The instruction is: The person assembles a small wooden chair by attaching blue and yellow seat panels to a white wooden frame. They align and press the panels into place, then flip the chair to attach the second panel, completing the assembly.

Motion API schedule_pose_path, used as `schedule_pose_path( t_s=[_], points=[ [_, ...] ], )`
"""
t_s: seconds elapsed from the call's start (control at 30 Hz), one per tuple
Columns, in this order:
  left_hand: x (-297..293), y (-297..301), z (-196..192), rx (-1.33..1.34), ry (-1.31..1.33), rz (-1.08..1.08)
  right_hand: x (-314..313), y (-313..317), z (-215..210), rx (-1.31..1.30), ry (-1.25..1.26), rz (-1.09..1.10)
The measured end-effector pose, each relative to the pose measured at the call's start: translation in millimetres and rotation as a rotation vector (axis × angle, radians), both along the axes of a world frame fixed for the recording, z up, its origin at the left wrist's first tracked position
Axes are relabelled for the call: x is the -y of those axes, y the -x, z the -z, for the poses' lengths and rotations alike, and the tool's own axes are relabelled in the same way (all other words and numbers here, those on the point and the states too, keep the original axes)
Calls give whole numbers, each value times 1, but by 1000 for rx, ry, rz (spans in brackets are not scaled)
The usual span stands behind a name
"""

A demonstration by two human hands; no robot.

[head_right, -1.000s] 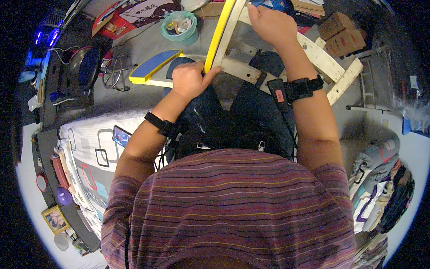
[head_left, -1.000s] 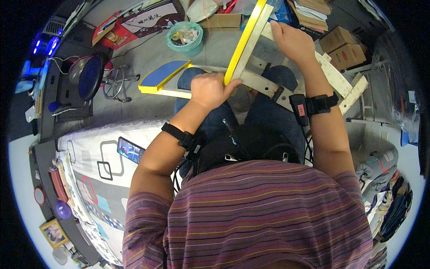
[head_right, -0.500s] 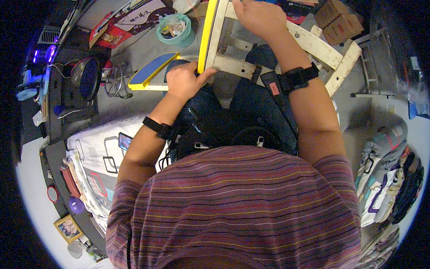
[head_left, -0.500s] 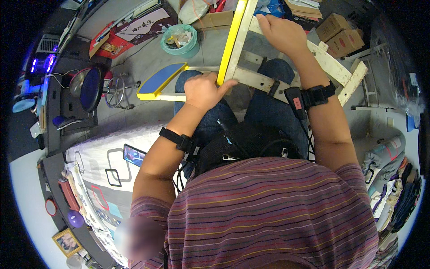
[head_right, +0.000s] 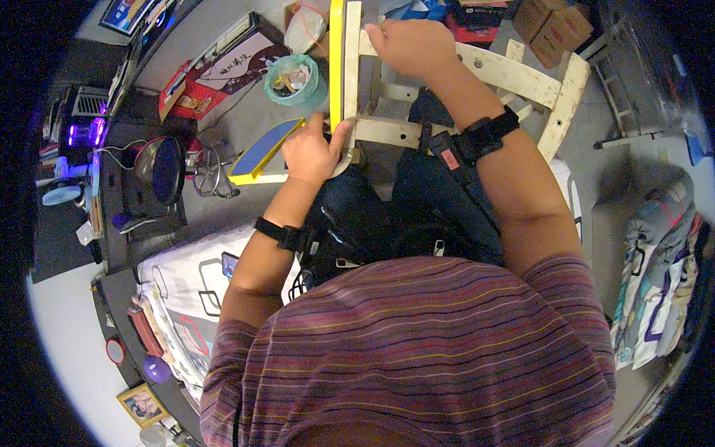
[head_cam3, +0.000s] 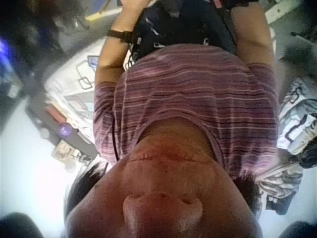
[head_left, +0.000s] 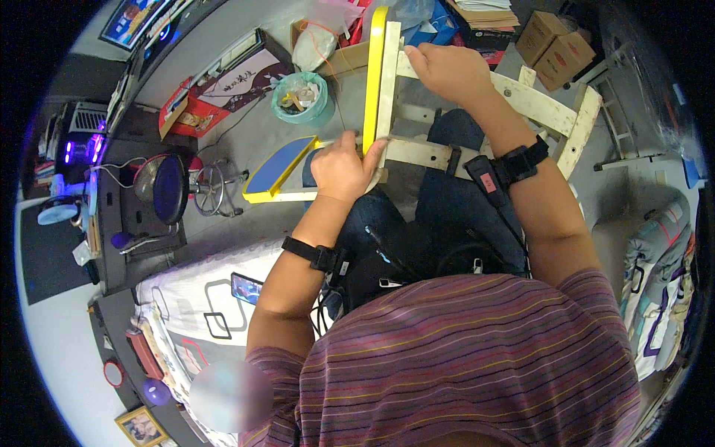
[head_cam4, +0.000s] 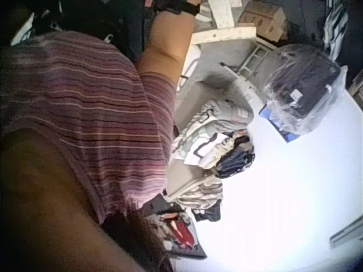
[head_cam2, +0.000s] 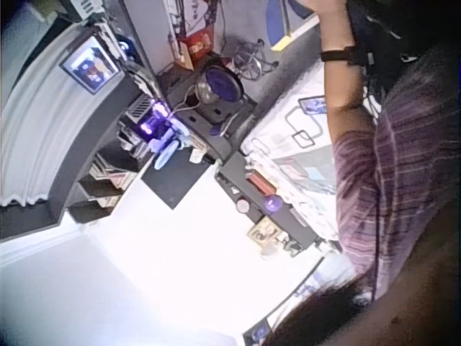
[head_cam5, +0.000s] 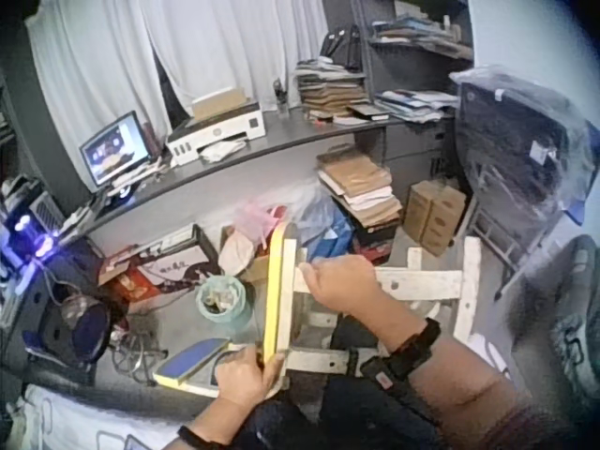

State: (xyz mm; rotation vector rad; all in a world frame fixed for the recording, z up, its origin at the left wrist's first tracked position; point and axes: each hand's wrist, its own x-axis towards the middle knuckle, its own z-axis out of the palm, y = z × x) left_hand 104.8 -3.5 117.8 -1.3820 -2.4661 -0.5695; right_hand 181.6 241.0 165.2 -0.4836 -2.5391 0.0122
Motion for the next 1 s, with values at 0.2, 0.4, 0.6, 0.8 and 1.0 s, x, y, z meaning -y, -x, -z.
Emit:
schedule_pose_path(
  t_s=[0.2,0.4,0.6,0.8,1.0],
  points=[
    [-32,6,-25,-105,-74,-35,4,-4,-5,9,21,-4],
    [-68,8,-40,-40,-170,-58,6,-4,-9,38,30,5],
    [-93,19,-37,-74,-179,-69,8,-3,-12,35,131,36],
    [-94,17,-41,55,-68,-98,10,-5,-15,26,125,39],
    [-98,19,-58,-35,-282,32,11,-5,-17,-3,142,28]
  ],
)
